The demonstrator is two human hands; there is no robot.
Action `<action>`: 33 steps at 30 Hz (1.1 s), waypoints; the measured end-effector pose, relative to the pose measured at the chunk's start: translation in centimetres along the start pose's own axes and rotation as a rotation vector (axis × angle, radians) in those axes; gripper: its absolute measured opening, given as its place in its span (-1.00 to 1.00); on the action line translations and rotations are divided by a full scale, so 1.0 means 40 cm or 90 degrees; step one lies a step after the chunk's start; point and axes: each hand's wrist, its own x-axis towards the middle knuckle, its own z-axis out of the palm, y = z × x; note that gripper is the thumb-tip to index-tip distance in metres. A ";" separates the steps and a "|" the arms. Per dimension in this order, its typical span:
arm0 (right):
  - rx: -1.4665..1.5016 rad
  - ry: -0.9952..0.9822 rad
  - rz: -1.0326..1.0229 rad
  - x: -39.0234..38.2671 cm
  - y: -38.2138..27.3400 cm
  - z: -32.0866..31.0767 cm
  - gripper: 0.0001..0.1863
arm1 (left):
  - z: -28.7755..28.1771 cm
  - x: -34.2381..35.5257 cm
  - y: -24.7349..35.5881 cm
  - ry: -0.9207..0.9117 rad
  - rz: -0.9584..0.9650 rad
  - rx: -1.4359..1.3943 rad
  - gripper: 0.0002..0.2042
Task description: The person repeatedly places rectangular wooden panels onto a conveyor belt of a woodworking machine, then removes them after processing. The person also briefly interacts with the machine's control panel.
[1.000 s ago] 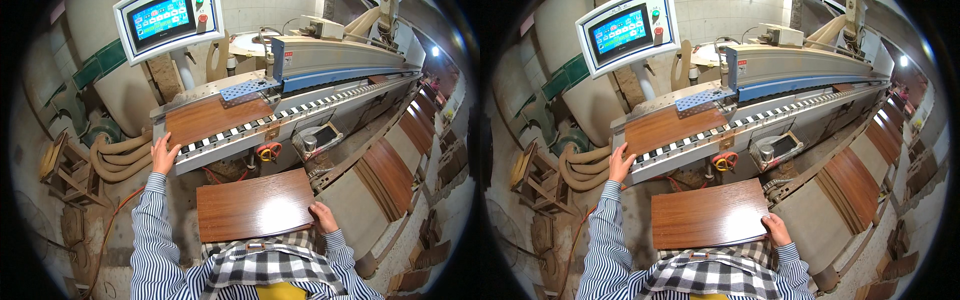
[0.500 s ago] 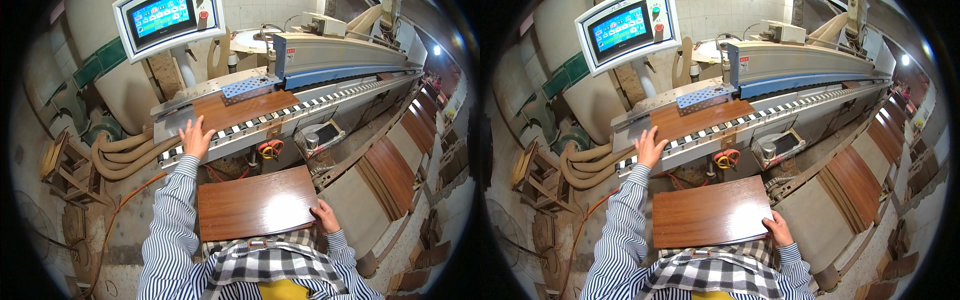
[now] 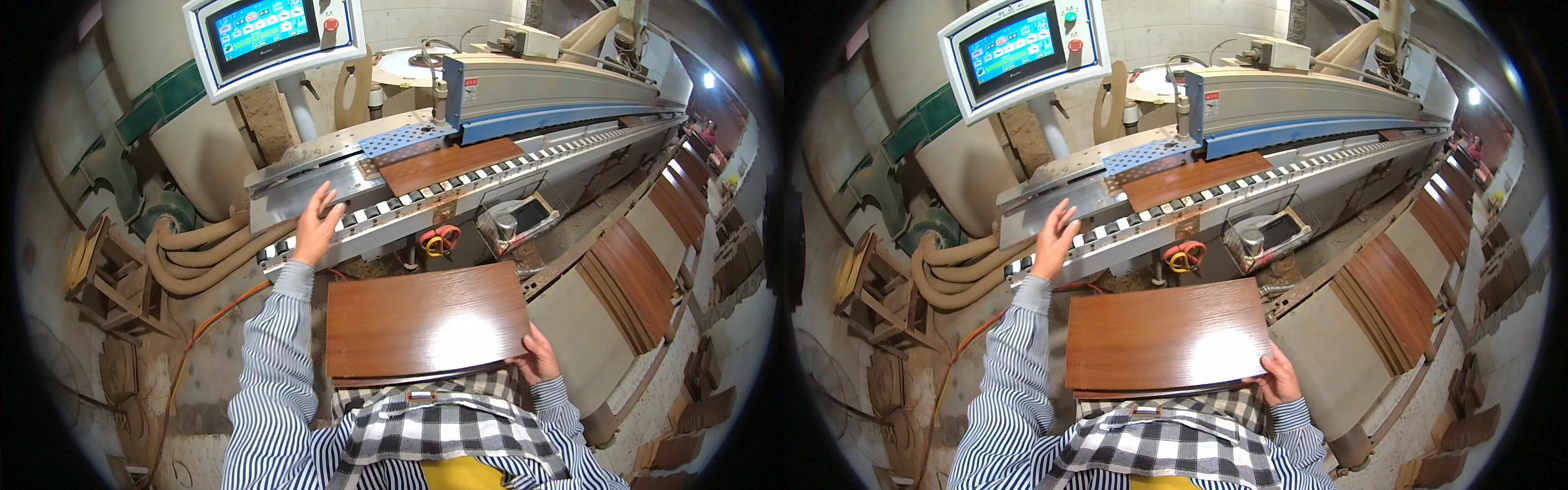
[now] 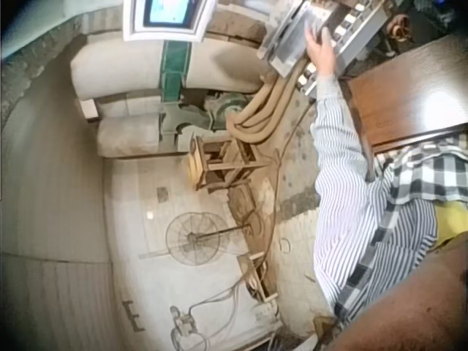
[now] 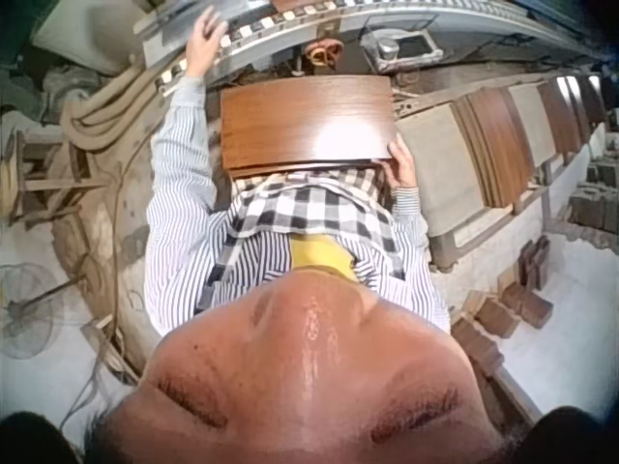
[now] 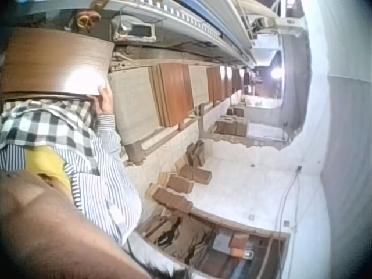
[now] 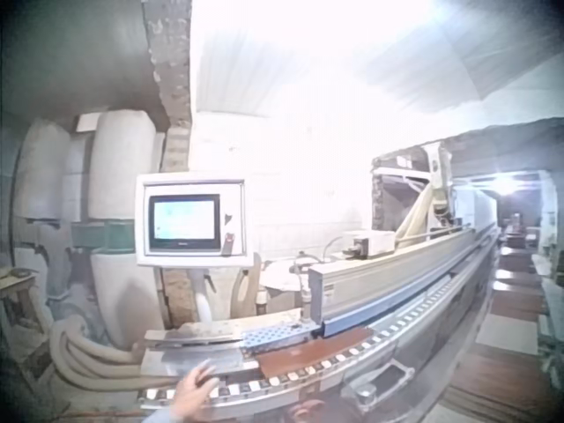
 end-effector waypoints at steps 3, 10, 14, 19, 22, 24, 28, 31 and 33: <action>0.001 0.006 -0.042 0.018 -0.027 0.019 -0.36 | -0.083 -0.095 0.058 0.009 0.017 0.046 -0.46; 0.047 -0.019 -0.079 0.185 -0.064 0.163 -0.40 | -0.163 -0.258 0.144 -0.083 0.028 0.409 -0.35; -0.009 -0.115 -0.042 0.320 -0.059 0.203 -0.42 | -0.167 -0.270 0.107 -0.117 0.058 0.591 -0.33; 0.144 -0.090 0.051 0.394 -0.042 0.256 -0.37 | -0.191 -0.227 0.033 -0.041 0.008 0.662 -0.40; 0.004 -0.063 -0.018 0.358 -0.049 0.255 -0.35 | -0.195 -0.196 0.018 0.002 -0.052 0.667 -0.39; -0.242 0.013 -0.050 0.306 -0.057 0.210 -0.41 | -0.179 -0.162 0.021 0.014 -0.085 0.666 -0.37; -0.581 0.122 -0.260 0.177 0.008 0.063 -0.55 | -0.154 -0.091 -0.004 0.047 -0.116 0.680 -0.31; -0.815 0.227 -0.261 0.064 0.043 0.010 -0.50 | -0.144 -0.047 -0.024 0.071 -0.116 0.675 -0.30; -0.910 0.274 -0.245 0.022 0.082 -0.014 -0.48 | -0.139 -0.028 -0.020 0.061 -0.102 0.679 -0.32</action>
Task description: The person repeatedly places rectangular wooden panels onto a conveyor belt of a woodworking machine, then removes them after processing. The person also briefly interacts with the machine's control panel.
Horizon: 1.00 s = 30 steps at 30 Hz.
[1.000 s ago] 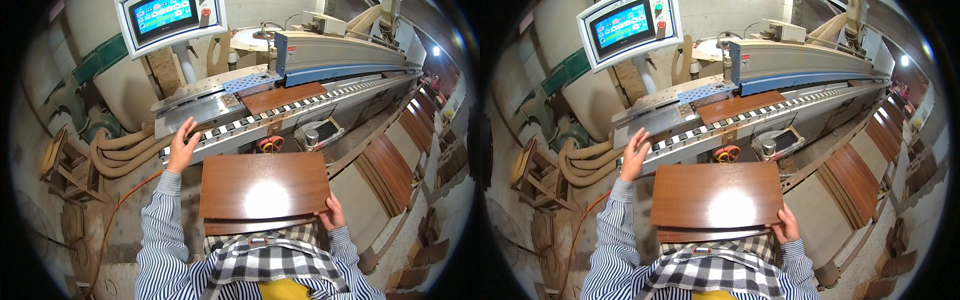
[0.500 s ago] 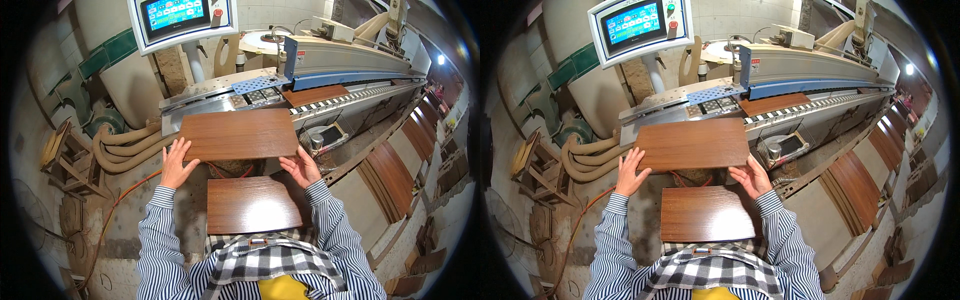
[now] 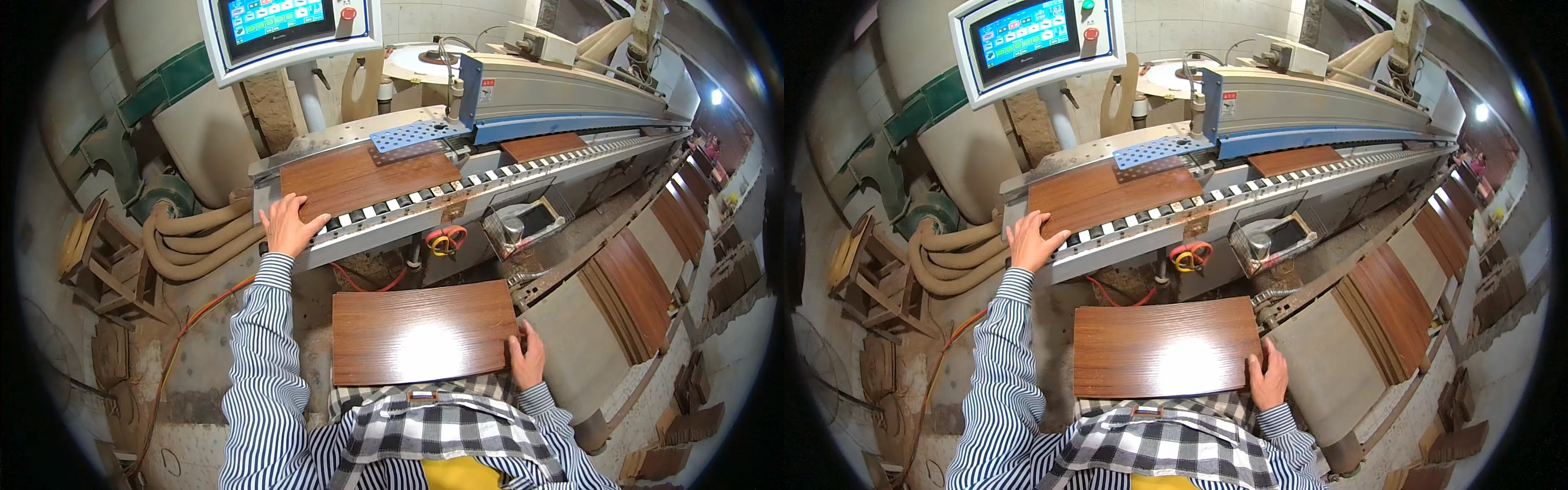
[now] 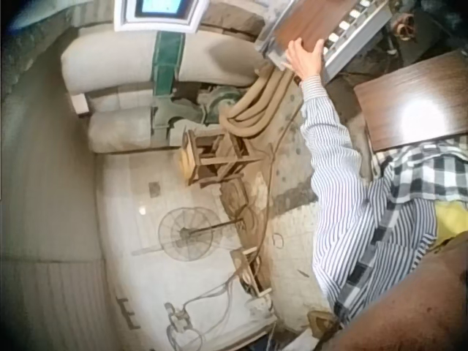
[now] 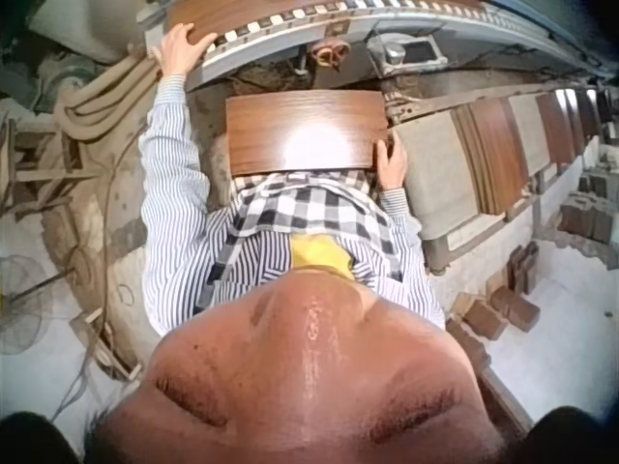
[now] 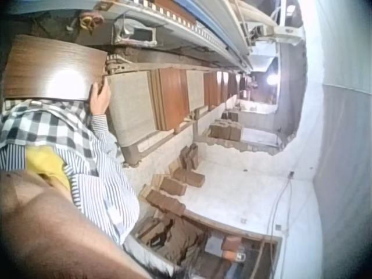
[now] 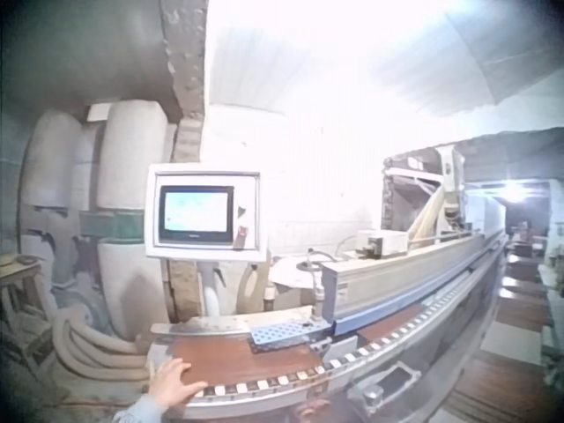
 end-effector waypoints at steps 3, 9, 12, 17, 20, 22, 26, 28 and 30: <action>-0.021 0.010 0.049 -0.024 -0.006 0.027 -0.51 | -0.006 0.004 0.017 -0.010 0.005 0.002 -0.31; -0.060 -0.014 0.176 0.025 -0.022 0.032 -0.65 | 0.035 -0.008 -0.019 0.074 -0.003 -0.011 -0.26; -0.048 0.062 0.113 0.026 0.003 0.048 -0.65 | 0.024 -0.007 -0.014 0.010 -0.036 -0.017 -0.17; 0.040 0.098 0.097 0.035 0.013 0.035 -0.69 | 0.019 -0.011 -0.011 -0.010 -0.066 -0.017 -0.16; 0.404 0.015 0.183 0.060 0.026 0.020 -0.75 | 0.017 -0.010 -0.006 -0.019 -0.070 -0.024 -0.16; 0.627 -0.124 0.323 0.068 -0.001 -0.019 -0.74 | 0.016 -0.010 -0.006 -0.019 -0.071 -0.025 -0.16; 0.693 -0.221 0.394 0.063 0.012 -0.010 -0.70 | 0.015 -0.011 -0.006 -0.010 -0.066 -0.022 -0.16; 0.682 -0.225 0.384 0.062 0.016 -0.006 -0.71 | 0.017 -0.011 -0.006 -0.011 -0.064 -0.022 -0.15; 0.662 -0.249 0.372 0.064 0.019 -0.009 -0.71 | 0.021 -0.011 -0.010 -0.017 -0.065 -0.021 -0.15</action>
